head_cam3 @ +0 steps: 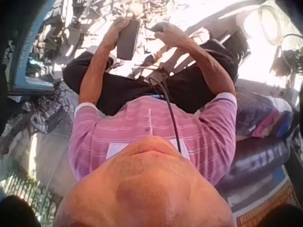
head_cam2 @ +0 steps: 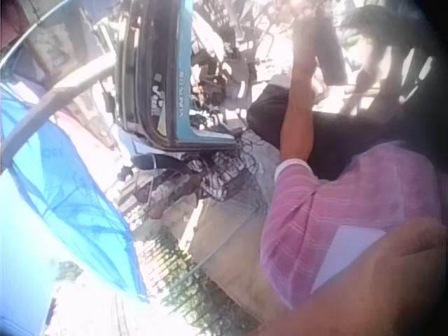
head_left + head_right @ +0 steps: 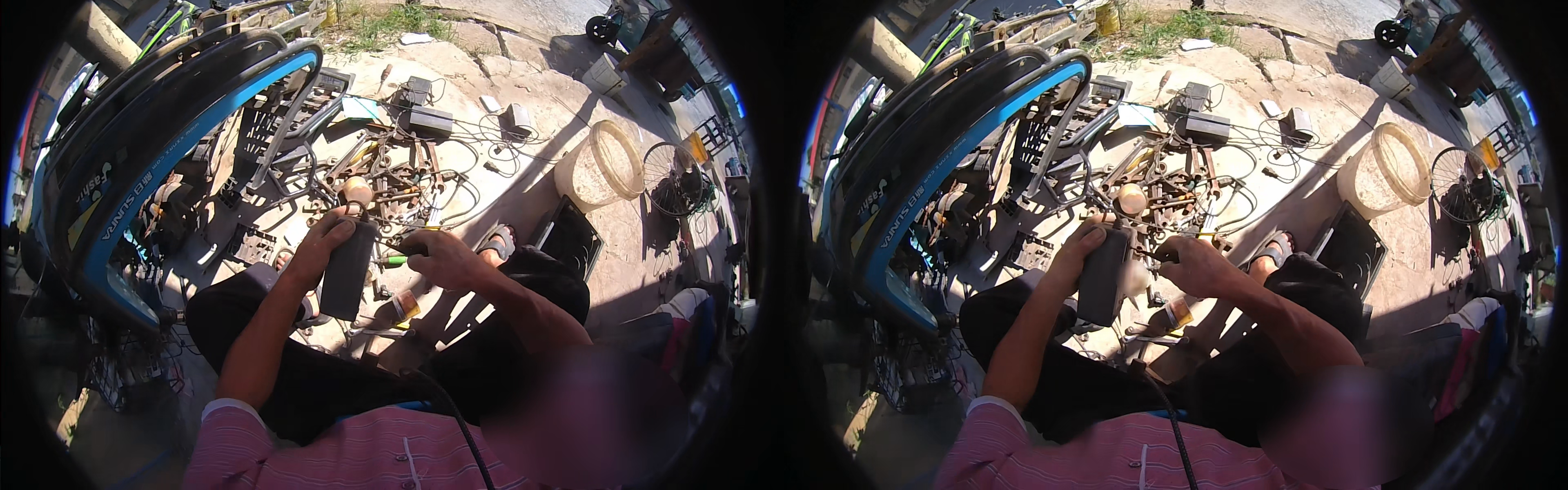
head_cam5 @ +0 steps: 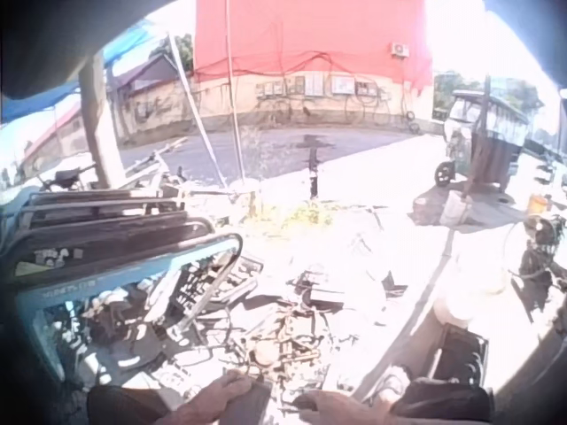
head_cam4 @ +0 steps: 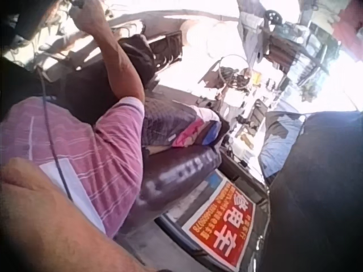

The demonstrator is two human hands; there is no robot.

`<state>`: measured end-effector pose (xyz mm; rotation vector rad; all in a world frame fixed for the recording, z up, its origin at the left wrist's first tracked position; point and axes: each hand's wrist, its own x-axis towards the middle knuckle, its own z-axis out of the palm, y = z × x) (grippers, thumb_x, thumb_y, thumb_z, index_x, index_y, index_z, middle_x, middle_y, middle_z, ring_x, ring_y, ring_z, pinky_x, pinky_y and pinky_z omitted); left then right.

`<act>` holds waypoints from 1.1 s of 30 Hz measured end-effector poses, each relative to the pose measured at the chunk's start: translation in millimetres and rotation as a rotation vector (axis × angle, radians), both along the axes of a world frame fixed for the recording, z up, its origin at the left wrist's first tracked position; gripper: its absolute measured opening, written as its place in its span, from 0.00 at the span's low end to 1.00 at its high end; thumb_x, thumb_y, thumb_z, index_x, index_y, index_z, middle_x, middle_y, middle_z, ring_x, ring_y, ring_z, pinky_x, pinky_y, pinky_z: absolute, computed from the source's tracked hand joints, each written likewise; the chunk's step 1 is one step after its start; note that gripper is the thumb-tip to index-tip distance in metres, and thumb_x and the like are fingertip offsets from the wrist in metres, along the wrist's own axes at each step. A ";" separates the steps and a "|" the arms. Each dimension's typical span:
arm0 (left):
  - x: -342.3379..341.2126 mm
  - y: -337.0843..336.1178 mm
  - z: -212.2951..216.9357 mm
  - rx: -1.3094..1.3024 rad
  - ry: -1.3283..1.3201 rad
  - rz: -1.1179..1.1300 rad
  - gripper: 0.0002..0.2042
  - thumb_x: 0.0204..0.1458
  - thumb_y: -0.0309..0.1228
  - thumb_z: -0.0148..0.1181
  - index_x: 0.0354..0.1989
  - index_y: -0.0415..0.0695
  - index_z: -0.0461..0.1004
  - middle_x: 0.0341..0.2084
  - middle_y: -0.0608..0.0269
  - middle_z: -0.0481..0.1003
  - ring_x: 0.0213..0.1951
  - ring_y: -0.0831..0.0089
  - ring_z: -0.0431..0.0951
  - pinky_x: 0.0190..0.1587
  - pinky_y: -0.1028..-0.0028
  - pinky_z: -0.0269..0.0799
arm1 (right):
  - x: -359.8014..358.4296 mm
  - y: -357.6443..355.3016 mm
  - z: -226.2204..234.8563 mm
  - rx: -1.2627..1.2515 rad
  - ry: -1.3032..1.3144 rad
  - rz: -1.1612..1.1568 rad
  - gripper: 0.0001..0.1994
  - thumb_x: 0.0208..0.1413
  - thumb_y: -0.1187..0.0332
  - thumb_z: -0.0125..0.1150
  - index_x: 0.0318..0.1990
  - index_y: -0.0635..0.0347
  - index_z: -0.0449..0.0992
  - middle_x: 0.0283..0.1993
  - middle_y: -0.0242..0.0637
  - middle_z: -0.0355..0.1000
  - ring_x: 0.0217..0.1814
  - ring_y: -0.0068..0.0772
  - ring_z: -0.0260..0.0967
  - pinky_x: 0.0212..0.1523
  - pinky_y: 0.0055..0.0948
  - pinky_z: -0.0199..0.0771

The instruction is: The person disassembles a small electronic device by unscrewing the casing, removing the cover, and extracting internal components including a fan and circuit board. The person then uses scissors to cut a wire attached to the circuit board.

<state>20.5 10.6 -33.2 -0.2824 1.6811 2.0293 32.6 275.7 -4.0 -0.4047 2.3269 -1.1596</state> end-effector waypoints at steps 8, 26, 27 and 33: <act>3.1 -16.0 43.9 0.278 0.013 0.141 0.28 0.63 0.53 0.51 0.61 0.42 0.71 0.44 0.56 0.80 0.41 0.68 0.82 0.46 0.66 0.79 | 11.5 -3.4 76.9 -0.350 0.064 -0.289 0.17 0.63 0.65 0.55 0.52 0.69 0.78 0.29 0.33 0.76 0.30 0.20 0.70 0.33 0.25 0.71; 13.4 -38.1 44.0 0.564 0.086 0.262 0.30 0.65 0.53 0.48 0.65 0.41 0.67 0.49 0.54 0.78 0.49 0.65 0.81 0.53 0.62 0.79 | -13.5 -36.8 73.5 -0.599 -0.264 -0.312 0.14 0.63 0.62 0.58 0.43 0.67 0.77 0.24 0.28 0.68 0.25 0.16 0.61 0.27 0.22 0.63; 13.1 -38.7 42.0 0.562 0.079 0.262 0.30 0.65 0.53 0.48 0.65 0.41 0.67 0.49 0.54 0.79 0.49 0.66 0.81 0.53 0.62 0.79 | -14.8 -40.0 69.6 -0.638 -0.260 -0.323 0.14 0.65 0.62 0.56 0.39 0.66 0.77 0.23 0.24 0.63 0.23 0.13 0.55 0.24 0.20 0.54; 0.2 -33.9 42.9 0.499 0.110 0.260 0.32 0.64 0.54 0.48 0.67 0.41 0.65 0.51 0.52 0.77 0.49 0.63 0.81 0.53 0.62 0.79 | -14.1 -34.0 64.3 -0.369 0.027 -0.180 0.15 0.63 0.61 0.57 0.44 0.68 0.78 0.26 0.31 0.70 0.28 0.20 0.63 0.31 0.26 0.64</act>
